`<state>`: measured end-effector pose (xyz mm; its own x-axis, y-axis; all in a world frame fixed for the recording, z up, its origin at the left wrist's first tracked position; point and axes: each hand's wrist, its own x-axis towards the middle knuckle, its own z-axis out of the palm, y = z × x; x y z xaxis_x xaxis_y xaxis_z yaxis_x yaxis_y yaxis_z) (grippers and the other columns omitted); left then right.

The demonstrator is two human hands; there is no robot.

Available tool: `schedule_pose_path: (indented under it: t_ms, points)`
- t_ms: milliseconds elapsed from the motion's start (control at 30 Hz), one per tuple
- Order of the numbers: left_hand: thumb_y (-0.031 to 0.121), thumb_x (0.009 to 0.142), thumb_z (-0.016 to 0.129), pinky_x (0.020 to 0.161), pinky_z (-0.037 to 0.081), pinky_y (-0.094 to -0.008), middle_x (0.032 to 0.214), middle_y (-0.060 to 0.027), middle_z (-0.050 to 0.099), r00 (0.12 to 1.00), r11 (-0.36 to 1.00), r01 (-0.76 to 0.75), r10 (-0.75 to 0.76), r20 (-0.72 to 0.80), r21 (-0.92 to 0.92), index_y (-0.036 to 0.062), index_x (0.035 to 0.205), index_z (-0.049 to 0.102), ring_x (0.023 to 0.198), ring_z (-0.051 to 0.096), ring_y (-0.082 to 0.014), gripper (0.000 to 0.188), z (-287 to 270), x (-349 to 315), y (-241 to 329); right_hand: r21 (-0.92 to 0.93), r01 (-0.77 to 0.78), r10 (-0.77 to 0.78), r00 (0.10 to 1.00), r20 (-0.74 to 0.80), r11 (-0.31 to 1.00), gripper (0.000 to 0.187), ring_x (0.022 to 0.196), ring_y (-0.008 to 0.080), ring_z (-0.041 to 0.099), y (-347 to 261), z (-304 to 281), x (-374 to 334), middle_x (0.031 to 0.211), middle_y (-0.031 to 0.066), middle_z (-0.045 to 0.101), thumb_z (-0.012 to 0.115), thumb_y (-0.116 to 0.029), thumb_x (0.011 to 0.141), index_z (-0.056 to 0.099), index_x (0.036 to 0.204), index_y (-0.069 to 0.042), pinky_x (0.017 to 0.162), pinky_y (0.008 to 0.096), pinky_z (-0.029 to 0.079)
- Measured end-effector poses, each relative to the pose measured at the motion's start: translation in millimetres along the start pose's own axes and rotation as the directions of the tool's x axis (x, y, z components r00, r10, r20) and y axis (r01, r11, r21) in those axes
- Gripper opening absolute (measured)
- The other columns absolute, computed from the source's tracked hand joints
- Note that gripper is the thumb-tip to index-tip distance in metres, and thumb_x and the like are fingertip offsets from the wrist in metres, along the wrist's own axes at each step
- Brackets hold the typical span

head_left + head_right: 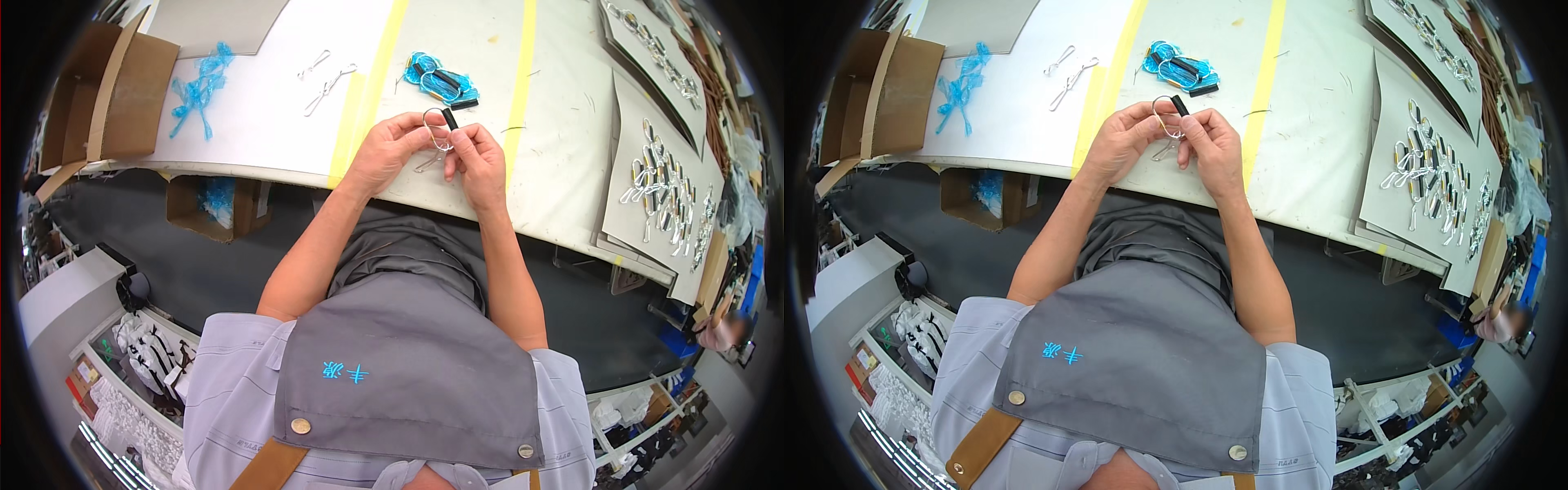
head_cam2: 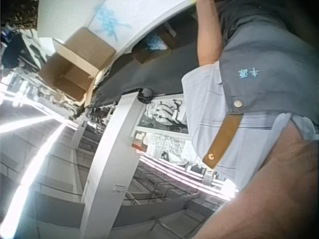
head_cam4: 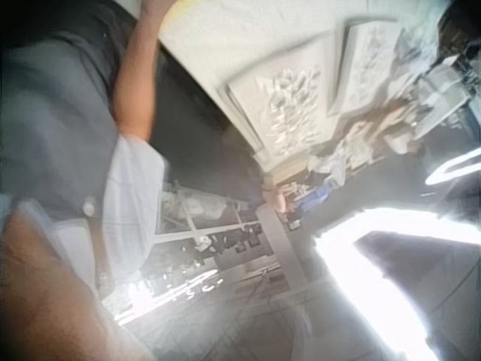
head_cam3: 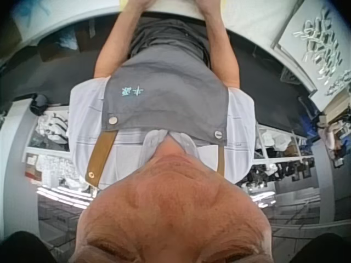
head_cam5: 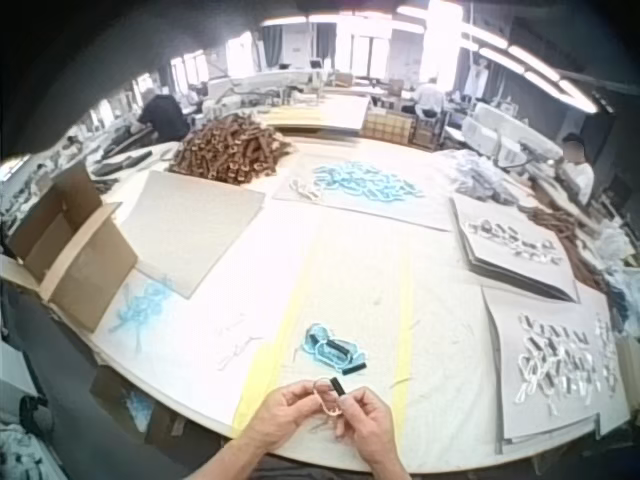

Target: Assembling small hardware components and straps onto decorative leather or fabric pieces at a workshop table.

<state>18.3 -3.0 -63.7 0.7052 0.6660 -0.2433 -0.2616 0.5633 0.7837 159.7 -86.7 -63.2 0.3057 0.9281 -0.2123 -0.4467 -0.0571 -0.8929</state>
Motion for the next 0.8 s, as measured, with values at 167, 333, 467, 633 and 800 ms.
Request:
schedule_pose_path:
  t_ms: [167, 333, 467, 633, 800]
  points:
    - [0.009, 0.090, 0.058, 0.085, 0.048, -0.0268, 0.099, -0.0075, 0.063, 0.998, 0.997, -0.065, 0.065, 0.005, 0.033, -0.0035, 0.099, 0.061, 0.092, 0.061, -0.0136, 0.016, -4.4, 1.9, -6.3, 0.020, 0.000, 0.000, 1.000, 0.006, 1.000, 0.015, 0.051, 0.0086, 0.052, -1.2, 2.2, 1.2, 0.074, 0.0064, 0.060, 0.055, -0.014, 0.094, 0.054, 0.087, 0.000, 0.046, 0.0212, 0.041]
    - [0.008, 0.091, 0.057, 0.087, 0.048, -0.0268, 0.102, -0.0082, 0.063, 0.998, 0.997, -0.062, 0.063, -0.029, 0.047, -0.0038, 0.105, 0.060, 0.094, 0.061, -0.0139, 0.019, -3.9, 2.4, -7.8, 0.011, 0.001, -0.001, 1.000, 0.002, 1.000, 0.016, 0.052, 0.0088, 0.052, -1.9, 3.8, 0.8, 0.076, 0.0070, 0.061, 0.055, -0.014, 0.094, 0.054, 0.088, 0.000, 0.045, 0.0213, 0.042]
    - [0.007, 0.090, 0.057, 0.087, 0.047, -0.0265, 0.101, -0.0075, 0.063, 0.999, 0.999, -0.040, 0.040, 0.000, 0.029, -0.0042, 0.102, 0.062, 0.092, 0.061, -0.0139, 0.017, 1.0, 1.9, -2.0, -0.007, -0.001, 0.001, 1.000, 0.008, 1.000, 0.015, 0.052, 0.0098, 0.053, 1.4, -2.8, 0.2, 0.080, 0.0069, 0.062, 0.054, -0.016, 0.095, 0.053, 0.088, -0.002, 0.046, 0.0215, 0.041]
    - [0.006, 0.090, 0.057, 0.087, 0.047, -0.0265, 0.098, -0.0062, 0.064, 0.997, 0.994, -0.079, 0.079, -0.004, 0.078, -0.0039, 0.099, 0.065, 0.091, 0.060, -0.0132, 0.016, 1.7, -0.4, -4.6, -0.003, -0.004, 0.004, 1.000, 0.007, 1.000, 0.015, 0.053, 0.0100, 0.053, 0.4, -2.3, -0.2, 0.080, 0.0065, 0.061, 0.054, -0.016, 0.095, 0.053, 0.088, -0.002, 0.046, 0.0216, 0.041]
    - [0.006, 0.088, 0.059, 0.080, 0.046, -0.0248, 0.089, -0.0048, 0.066, 0.995, 0.990, -0.031, 0.044, -0.091, 0.138, -0.0032, 0.094, 0.067, 0.087, 0.059, -0.0112, 0.013, 6.5, -1.6, -4.2, 0.022, 0.006, -0.006, 1.000, 0.005, 1.000, 0.015, 0.053, 0.0105, 0.053, 1.1, -3.0, 1.3, 0.079, 0.0062, 0.059, 0.053, -0.016, 0.095, 0.052, 0.088, -0.002, 0.046, 0.0218, 0.041]
